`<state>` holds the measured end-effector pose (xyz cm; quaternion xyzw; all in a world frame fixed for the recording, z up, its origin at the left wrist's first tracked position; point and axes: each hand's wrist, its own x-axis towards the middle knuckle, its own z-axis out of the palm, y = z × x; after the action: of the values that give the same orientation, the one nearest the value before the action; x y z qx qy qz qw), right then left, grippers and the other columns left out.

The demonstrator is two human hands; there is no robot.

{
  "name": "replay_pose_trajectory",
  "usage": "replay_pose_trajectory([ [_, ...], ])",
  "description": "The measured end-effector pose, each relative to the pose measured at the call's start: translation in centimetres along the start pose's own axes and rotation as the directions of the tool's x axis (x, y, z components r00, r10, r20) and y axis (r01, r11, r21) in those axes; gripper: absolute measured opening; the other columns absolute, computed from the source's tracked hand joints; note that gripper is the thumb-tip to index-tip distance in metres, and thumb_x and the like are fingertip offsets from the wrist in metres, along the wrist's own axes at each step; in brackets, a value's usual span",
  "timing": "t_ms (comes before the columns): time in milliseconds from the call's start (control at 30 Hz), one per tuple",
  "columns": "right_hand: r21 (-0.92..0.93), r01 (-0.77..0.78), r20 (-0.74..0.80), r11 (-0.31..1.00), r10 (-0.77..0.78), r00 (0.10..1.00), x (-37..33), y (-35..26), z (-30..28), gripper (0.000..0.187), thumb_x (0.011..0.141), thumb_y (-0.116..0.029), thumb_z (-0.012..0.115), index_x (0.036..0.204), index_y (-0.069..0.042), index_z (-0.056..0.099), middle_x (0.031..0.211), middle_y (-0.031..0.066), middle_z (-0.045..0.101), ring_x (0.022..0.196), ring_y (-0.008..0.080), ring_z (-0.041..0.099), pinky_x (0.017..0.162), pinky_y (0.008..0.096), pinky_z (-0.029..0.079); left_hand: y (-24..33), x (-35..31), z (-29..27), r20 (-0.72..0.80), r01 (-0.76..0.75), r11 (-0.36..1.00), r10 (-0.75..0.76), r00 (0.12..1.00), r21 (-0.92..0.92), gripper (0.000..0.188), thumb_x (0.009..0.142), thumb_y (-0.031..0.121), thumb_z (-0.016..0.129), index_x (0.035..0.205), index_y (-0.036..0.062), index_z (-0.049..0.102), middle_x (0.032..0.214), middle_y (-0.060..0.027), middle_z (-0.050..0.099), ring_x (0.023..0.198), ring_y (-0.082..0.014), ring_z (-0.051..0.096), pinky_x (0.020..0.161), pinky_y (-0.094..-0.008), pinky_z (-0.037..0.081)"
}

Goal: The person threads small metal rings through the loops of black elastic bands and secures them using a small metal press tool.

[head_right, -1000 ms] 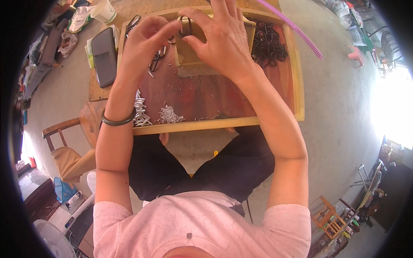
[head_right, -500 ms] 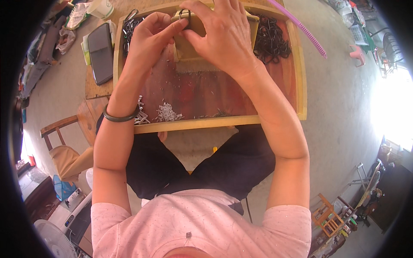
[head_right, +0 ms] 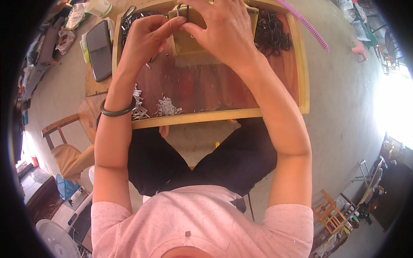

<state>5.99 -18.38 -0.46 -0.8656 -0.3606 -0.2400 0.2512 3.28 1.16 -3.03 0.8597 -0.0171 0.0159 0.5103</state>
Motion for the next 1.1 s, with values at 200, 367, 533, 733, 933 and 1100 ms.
replay_pose_trajectory([
  [200, 0.256, -0.063, -0.032, 0.965, 0.073, 0.997, 0.6, 1.0, -0.9, 0.054, 0.086, -0.015, 0.078, 0.136, -0.003, 0.060, 0.146, 0.0277, 0.051, 0.132, 0.0426, 0.055, 0.112, 0.0490, 0.044, -1.1, 0.1, 0.8, -0.059, -0.007, 0.998, 0.010, 0.998, 0.060, 0.053, 0.095, 0.044, 0.076, 0.063, 0.0053, 0.058, 0.051, 0.0045, 0.043, 0.045, -0.0029, 0.038, 0.042, -0.0263, 0.026],
  [367, 0.218, -0.136, 0.057, 0.966, 0.126, 0.990, 1.6, 0.4, -1.0, 0.049, 0.096, -0.016, 0.063, 0.140, 0.005, 0.057, 0.131, 0.0297, 0.064, 0.124, 0.0409, 0.063, 0.105, 0.0416, 0.050, -1.3, 0.1, 1.2, -0.053, 0.022, 1.000, -0.021, 0.998, 0.015, 0.056, 0.095, 0.044, 0.074, 0.060, 0.0046, 0.055, 0.051, 0.0044, 0.041, 0.046, -0.0036, 0.038, 0.042, -0.0262, 0.026],
  [533, 0.247, -0.094, 0.105, 0.965, 0.069, 0.992, 2.1, -0.6, -0.1, 0.040, 0.092, -0.008, 0.060, 0.130, 0.003, 0.066, 0.121, 0.0271, 0.069, 0.114, 0.0420, 0.067, 0.099, 0.0423, 0.053, -1.2, -0.4, 1.3, -0.081, 0.038, 0.996, -0.031, 0.996, 0.078, 0.054, 0.097, 0.042, 0.071, 0.064, 0.0013, 0.058, 0.051, 0.0038, 0.045, 0.047, -0.0049, 0.043, 0.045, -0.0271, 0.031],
  [733, 0.282, -0.119, 0.108, 0.952, 0.092, 0.990, 2.0, 0.0, 0.0, 0.040, 0.090, -0.005, 0.060, 0.129, 0.001, 0.067, 0.120, 0.0265, 0.070, 0.112, 0.0412, 0.068, 0.098, 0.0430, 0.053, 3.3, -1.8, 0.1, -0.250, -0.345, 0.559, 0.730, 0.636, 0.754, 0.041, 0.080, 0.022, 0.083, 0.111, 0.0034, 0.063, 0.093, -0.0093, 0.064, 0.091, -0.0275, 0.061, 0.088, -0.0405, 0.047],
  [933, 0.248, -0.052, 0.083, 0.967, 0.032, 0.996, 1.8, -0.1, 0.2, 0.041, 0.089, -0.004, 0.060, 0.128, 0.000, 0.068, 0.120, 0.0259, 0.070, 0.113, 0.0409, 0.068, 0.099, 0.0429, 0.053, 3.4, -2.0, -0.7, -0.251, -0.304, 0.630, 0.637, 0.729, 0.715, 0.050, 0.068, 0.030, 0.089, 0.102, 0.0086, 0.060, 0.096, -0.0082, 0.063, 0.098, -0.0324, 0.060, 0.093, -0.0450, 0.042],
  [1100, 0.250, -0.006, 0.046, 0.968, -0.006, 0.999, 1.8, 0.0, 0.2, 0.040, 0.088, -0.004, 0.061, 0.127, 0.000, 0.068, 0.116, 0.0255, 0.071, 0.108, 0.0413, 0.069, 0.096, 0.0442, 0.053, 2.0, -1.0, -0.7, -0.267, -0.253, 0.568, 0.675, 0.688, 0.784, 0.051, 0.063, 0.035, 0.091, 0.094, 0.0093, 0.059, 0.094, -0.0077, 0.063, 0.095, -0.0306, 0.061, 0.092, -0.0423, 0.043],
])
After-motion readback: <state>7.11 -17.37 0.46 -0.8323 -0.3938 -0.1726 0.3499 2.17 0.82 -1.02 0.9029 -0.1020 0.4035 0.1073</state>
